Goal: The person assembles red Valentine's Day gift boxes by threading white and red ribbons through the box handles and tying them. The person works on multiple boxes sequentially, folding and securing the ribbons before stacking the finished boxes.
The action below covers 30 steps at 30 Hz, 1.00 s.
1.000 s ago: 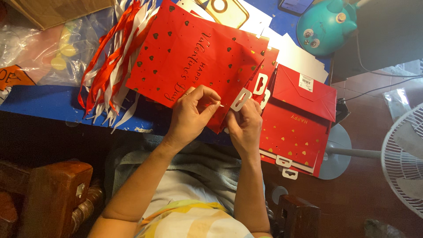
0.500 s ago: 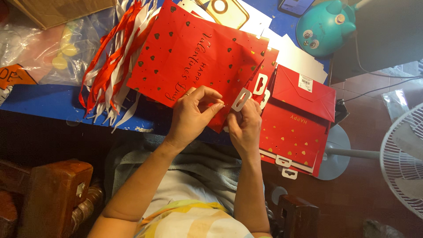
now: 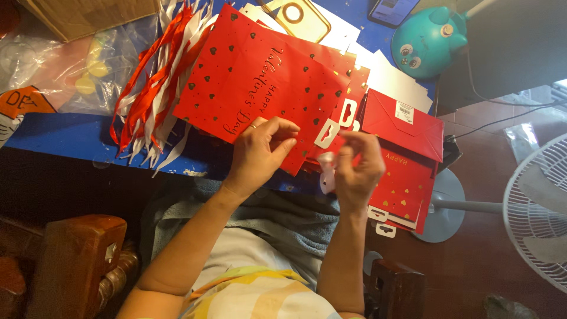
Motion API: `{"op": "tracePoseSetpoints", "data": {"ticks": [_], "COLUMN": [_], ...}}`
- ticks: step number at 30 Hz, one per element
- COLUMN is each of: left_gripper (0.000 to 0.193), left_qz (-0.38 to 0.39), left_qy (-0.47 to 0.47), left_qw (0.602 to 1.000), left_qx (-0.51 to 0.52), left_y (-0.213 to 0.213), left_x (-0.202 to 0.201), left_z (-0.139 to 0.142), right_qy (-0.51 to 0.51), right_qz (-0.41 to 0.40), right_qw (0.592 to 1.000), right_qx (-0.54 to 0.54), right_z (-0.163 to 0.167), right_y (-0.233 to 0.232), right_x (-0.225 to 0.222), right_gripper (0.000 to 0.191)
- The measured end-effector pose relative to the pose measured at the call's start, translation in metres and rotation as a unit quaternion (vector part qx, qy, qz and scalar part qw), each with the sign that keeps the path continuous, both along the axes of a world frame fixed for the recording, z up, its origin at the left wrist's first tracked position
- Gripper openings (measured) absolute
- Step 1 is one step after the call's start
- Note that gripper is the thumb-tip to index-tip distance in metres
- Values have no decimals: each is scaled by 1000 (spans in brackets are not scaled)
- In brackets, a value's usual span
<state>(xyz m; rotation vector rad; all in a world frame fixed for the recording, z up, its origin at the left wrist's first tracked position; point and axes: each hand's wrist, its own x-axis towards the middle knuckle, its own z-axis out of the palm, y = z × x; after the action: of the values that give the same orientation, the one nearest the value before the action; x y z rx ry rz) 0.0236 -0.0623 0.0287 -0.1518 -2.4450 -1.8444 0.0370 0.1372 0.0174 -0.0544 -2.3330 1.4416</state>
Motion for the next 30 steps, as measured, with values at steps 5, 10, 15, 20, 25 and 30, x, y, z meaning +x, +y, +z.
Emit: {"op": "tracePoseSetpoints", "data": {"ticks": [5,10,15,20,25,30], "left_gripper": [54,82,78,71,38,35], "left_qz": [-96,-124,-107,-186,-234,-134], "left_qy": [140,175,206,197,-101,56], "left_qw": [972,932,925,960,939,937], "left_qx": [-165,-291,-301,-64,231,318], "left_y": [-9,-8,-4,8,-1,-52], "left_x": [16,37,41,46,55,50], "left_z": [8,11,17,29,39,42], "right_qy": [57,45,65,37,53,30], "right_qz": [-10,-34,12,163,279,357], "right_qw": [995,992,989,961,943,919], "right_qx": [-83,-111,-129,-218,-170,-163], "right_z": [11,25,44,82,118,136], "right_y": [21,38,35,16,-16,-61], "right_x": [-2,2,13,44,48,9], "right_gripper": [12,14,18,35,57,68]}}
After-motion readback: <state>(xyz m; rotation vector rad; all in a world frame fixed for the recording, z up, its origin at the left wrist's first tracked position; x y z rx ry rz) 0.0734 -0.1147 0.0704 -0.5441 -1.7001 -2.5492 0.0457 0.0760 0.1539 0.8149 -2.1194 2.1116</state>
